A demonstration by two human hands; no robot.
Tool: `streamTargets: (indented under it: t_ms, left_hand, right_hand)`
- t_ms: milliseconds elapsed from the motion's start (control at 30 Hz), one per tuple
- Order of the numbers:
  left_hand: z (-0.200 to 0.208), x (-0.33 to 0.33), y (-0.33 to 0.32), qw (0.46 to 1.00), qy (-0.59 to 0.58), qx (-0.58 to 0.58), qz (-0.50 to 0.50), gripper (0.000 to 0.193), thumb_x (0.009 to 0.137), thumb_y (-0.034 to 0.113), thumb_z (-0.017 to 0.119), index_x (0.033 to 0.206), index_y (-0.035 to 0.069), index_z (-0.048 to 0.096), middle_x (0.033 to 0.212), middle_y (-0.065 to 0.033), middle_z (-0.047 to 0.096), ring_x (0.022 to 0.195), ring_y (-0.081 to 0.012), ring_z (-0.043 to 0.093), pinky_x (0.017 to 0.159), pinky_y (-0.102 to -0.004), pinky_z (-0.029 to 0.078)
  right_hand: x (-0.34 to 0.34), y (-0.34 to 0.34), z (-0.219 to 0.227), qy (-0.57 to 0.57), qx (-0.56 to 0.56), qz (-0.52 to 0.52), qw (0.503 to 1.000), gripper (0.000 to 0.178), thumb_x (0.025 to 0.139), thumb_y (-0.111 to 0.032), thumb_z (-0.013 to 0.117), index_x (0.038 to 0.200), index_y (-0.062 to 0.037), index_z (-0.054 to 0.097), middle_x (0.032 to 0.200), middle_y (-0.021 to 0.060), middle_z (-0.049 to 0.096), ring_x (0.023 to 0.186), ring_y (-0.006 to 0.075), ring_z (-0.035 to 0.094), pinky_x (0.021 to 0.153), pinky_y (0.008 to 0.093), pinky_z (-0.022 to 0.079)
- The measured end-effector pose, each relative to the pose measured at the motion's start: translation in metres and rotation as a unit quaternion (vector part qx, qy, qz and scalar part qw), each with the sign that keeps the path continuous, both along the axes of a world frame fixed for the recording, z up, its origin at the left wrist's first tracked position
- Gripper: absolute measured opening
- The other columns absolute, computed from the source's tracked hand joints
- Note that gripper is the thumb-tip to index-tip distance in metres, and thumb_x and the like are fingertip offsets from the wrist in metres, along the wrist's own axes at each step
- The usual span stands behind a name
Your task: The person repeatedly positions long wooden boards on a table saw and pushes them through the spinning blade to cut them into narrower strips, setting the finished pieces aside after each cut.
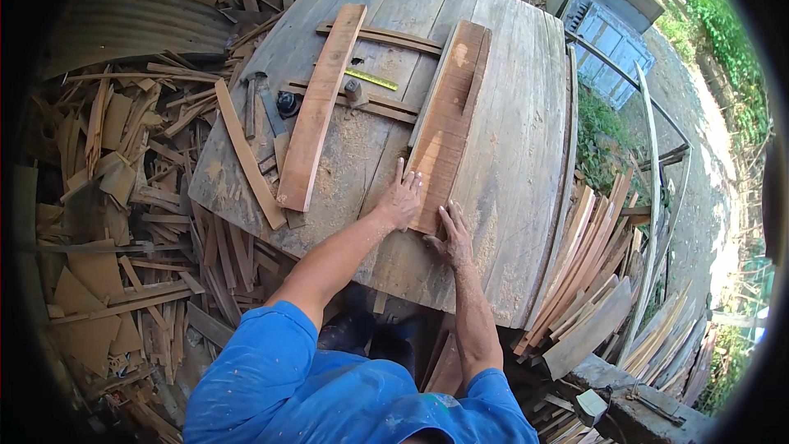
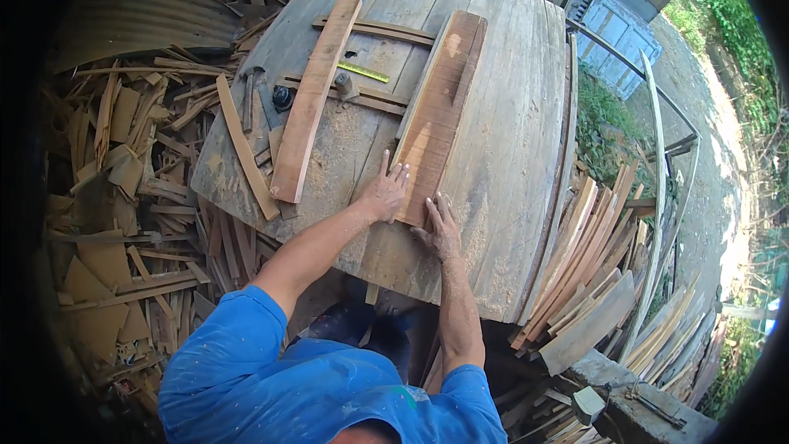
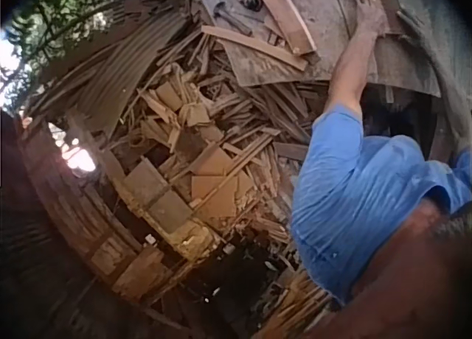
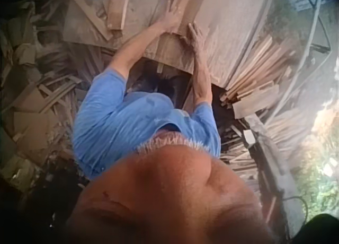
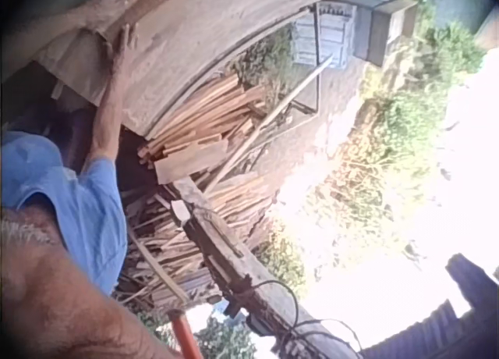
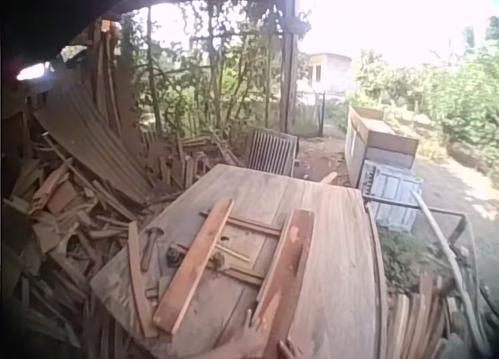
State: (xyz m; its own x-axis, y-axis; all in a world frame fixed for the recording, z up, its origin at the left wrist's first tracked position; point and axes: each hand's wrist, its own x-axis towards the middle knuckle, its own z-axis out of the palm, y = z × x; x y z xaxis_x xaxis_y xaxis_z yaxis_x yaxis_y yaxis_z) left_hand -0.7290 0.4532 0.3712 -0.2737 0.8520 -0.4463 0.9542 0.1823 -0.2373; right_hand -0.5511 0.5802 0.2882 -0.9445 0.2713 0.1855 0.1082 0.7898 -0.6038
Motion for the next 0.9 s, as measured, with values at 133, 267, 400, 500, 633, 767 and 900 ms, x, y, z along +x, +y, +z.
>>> streamTargets:
  t_ms: [133,267,400,500,633,767,900]
  left_hand:
    - [-0.011,-0.012,0.002,0.999,-0.003,0.043,-0.001,0.097,0.074,0.045,0.076,0.147,-0.009,0.042,0.156,-0.0245,0.04,0.145,-0.0376,0.037,0.116,-0.0768,0.007]
    - [-0.026,-0.019,0.01,0.999,-0.011,0.051,-0.005,0.082,0.082,0.035,0.068,0.146,-0.009,0.043,0.156,-0.025,0.039,0.145,-0.0382,0.037,0.116,-0.0754,0.009]
    - [-0.025,-0.035,0.018,0.998,-0.023,0.059,0.011,0.072,0.087,0.029,0.061,0.147,-0.008,0.044,0.157,-0.0252,0.039,0.145,-0.0383,0.037,0.117,-0.0737,0.01]
    - [-0.03,-0.046,0.031,0.997,-0.016,0.073,0.021,0.074,0.086,0.028,0.061,0.148,-0.008,0.042,0.158,-0.0249,0.037,0.146,-0.0381,0.036,0.117,-0.0726,0.012]
    - [-0.026,-0.06,0.043,0.997,-0.033,0.06,0.037,0.079,0.084,0.03,0.064,0.149,-0.008,0.04,0.159,-0.0238,0.035,0.146,-0.0374,0.035,0.117,-0.072,0.013]
    - [-0.027,-0.071,0.05,0.997,-0.033,0.056,0.042,0.092,0.077,0.038,0.074,0.149,-0.007,0.041,0.159,-0.0217,0.036,0.147,-0.0346,0.034,0.117,-0.0695,0.019]
    - [-0.026,-0.087,0.063,0.995,-0.042,0.071,0.056,0.105,0.067,0.044,0.083,0.149,-0.005,0.041,0.16,-0.0197,0.036,0.149,-0.0318,0.032,0.118,-0.0656,0.023]
  right_hand:
    - [0.003,0.001,-0.006,-0.044,0.02,0.011,0.999,0.075,0.084,-0.025,0.078,0.149,-0.0074,0.046,0.155,0.0189,0.042,0.144,0.0378,0.04,0.115,0.0466,0.038]
    - [0.002,0.018,-0.009,-0.067,0.06,0.035,0.995,0.068,0.089,-0.018,0.069,0.15,-0.0053,0.043,0.155,0.0164,0.043,0.144,0.0315,0.042,0.118,0.0444,0.034]
    - [-0.014,0.024,-0.004,-0.095,0.116,0.034,0.988,0.066,0.092,-0.024,0.066,0.151,-0.007,0.042,0.156,0.0153,0.043,0.146,0.0287,0.04,0.12,0.0445,0.028]
    - [-0.026,0.035,-0.008,-0.087,0.156,0.019,0.984,0.065,0.093,-0.032,0.064,0.15,-0.0089,0.043,0.155,0.0128,0.045,0.147,0.0266,0.039,0.122,0.0463,0.021]
    - [-0.04,0.052,-0.011,-0.081,0.159,0.038,0.983,0.066,0.093,-0.033,0.065,0.15,-0.009,0.044,0.154,0.0123,0.047,0.147,0.0268,0.039,0.122,0.0467,0.021]
    - [-0.051,0.062,-0.016,-0.088,0.152,0.043,0.983,0.066,0.094,-0.034,0.064,0.151,-0.0087,0.043,0.154,0.0128,0.047,0.147,0.0271,0.039,0.122,0.0477,0.021]
    - [-0.067,0.079,-0.016,-0.088,0.156,0.041,0.983,0.066,0.094,-0.033,0.064,0.151,-0.0084,0.042,0.155,0.0132,0.046,0.148,0.0275,0.037,0.122,0.048,0.021]
